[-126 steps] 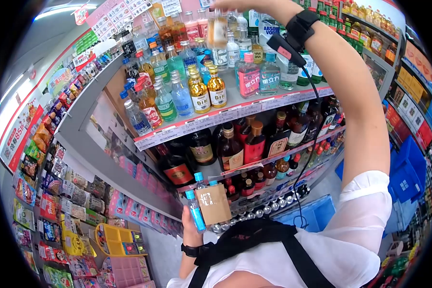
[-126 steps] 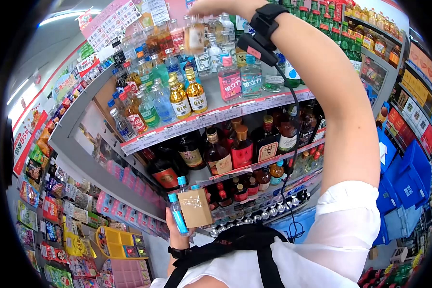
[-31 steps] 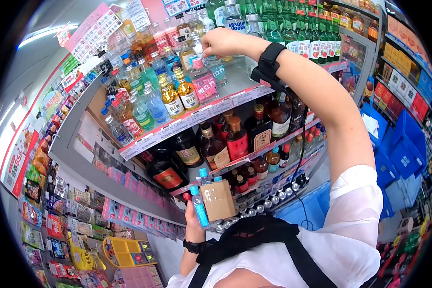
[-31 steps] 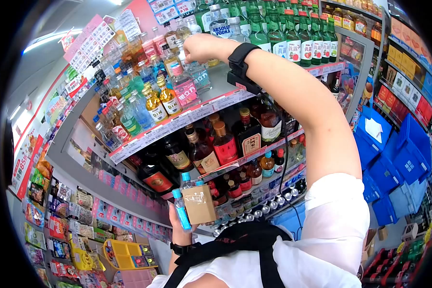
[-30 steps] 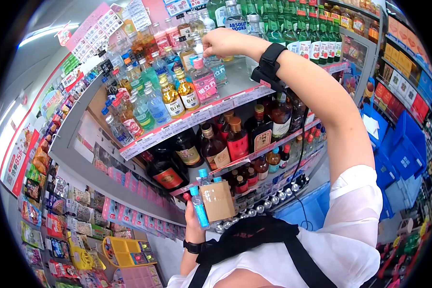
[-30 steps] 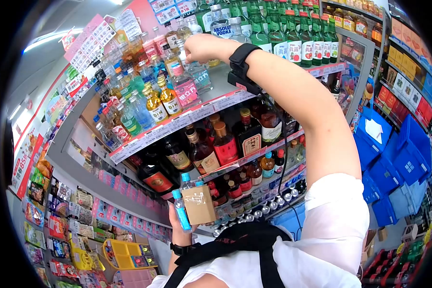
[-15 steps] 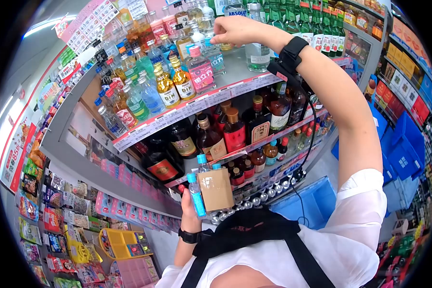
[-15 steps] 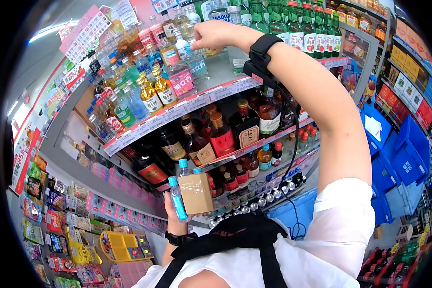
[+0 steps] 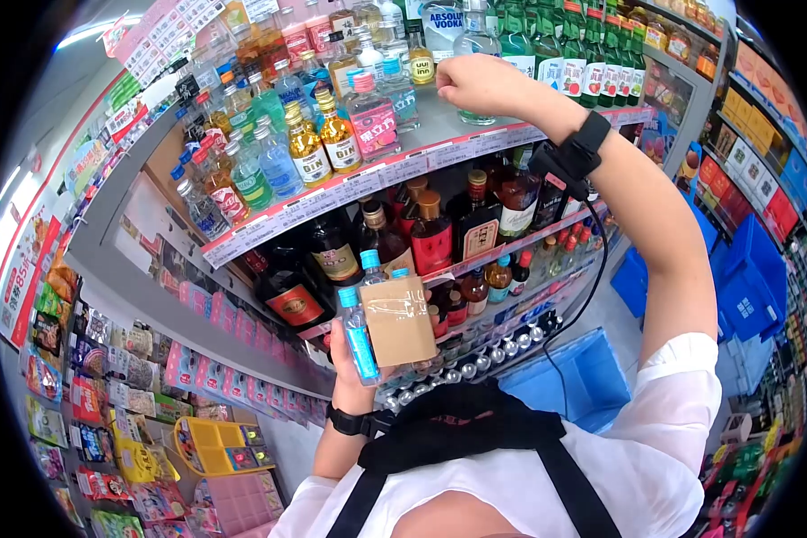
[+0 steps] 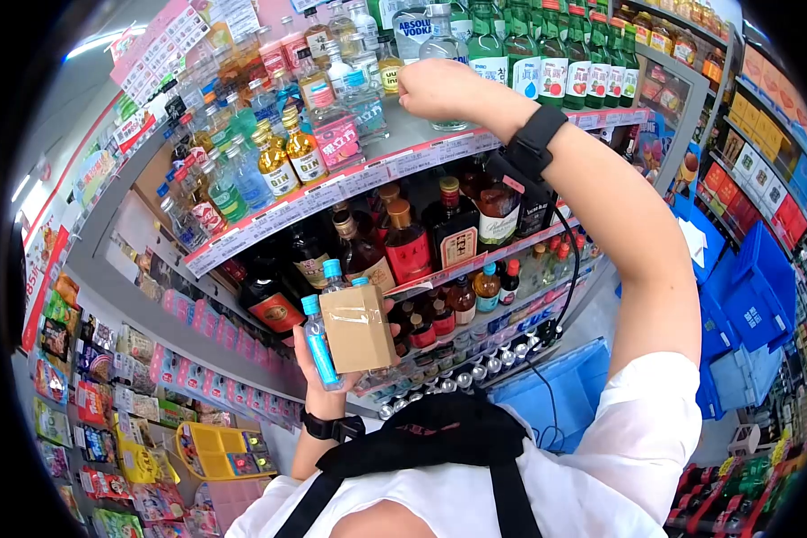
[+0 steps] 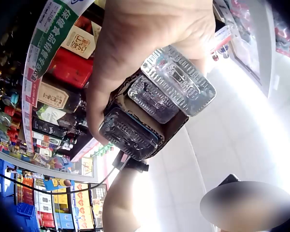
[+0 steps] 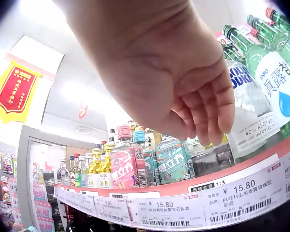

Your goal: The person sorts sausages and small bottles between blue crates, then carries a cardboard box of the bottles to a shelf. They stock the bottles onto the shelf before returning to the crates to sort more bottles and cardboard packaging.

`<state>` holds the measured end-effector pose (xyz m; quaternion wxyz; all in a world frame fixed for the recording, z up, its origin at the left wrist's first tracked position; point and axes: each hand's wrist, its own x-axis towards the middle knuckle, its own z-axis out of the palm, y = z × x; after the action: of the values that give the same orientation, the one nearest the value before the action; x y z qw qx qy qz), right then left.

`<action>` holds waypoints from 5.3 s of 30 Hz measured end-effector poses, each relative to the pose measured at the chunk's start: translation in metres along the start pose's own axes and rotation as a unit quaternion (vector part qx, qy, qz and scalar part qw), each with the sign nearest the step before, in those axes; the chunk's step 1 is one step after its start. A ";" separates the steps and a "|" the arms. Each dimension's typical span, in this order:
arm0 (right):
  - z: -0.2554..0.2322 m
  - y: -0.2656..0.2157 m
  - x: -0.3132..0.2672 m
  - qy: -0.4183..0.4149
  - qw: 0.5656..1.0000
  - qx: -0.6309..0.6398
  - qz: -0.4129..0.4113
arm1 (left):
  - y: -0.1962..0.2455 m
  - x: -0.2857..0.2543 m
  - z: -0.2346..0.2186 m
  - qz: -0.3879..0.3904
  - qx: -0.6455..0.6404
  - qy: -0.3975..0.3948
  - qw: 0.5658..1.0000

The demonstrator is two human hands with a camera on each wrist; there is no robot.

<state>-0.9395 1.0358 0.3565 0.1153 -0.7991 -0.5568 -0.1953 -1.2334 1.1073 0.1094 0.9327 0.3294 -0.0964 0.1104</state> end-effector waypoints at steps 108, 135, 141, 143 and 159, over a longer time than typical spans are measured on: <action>0.018 -0.016 0.012 0.221 0.974 0.032 0.022 | -0.034 -0.022 0.002 -0.048 0.009 0.036 0.998; 0.050 -0.075 -0.131 -0.435 0.831 0.337 -0.082 | -0.050 -0.012 -0.014 -0.123 0.031 0.032 0.991; 0.065 -0.056 -0.147 -0.538 0.740 0.404 0.001 | -0.057 -0.007 -0.008 -0.137 0.031 0.000 0.990; 0.073 -0.054 -0.153 -0.538 0.730 0.422 0.003 | -0.051 -0.004 0.006 -0.131 0.058 -0.023 0.989; -0.078 -0.031 -0.071 0.097 0.960 0.232 0.124 | -0.038 -0.007 0.012 -0.090 -0.029 -0.022 0.995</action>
<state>-1.0044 0.9548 0.3943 0.3742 -0.7904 -0.4695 -0.1220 -1.2317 1.0695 0.0944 0.9457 0.3118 -0.0900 0.0161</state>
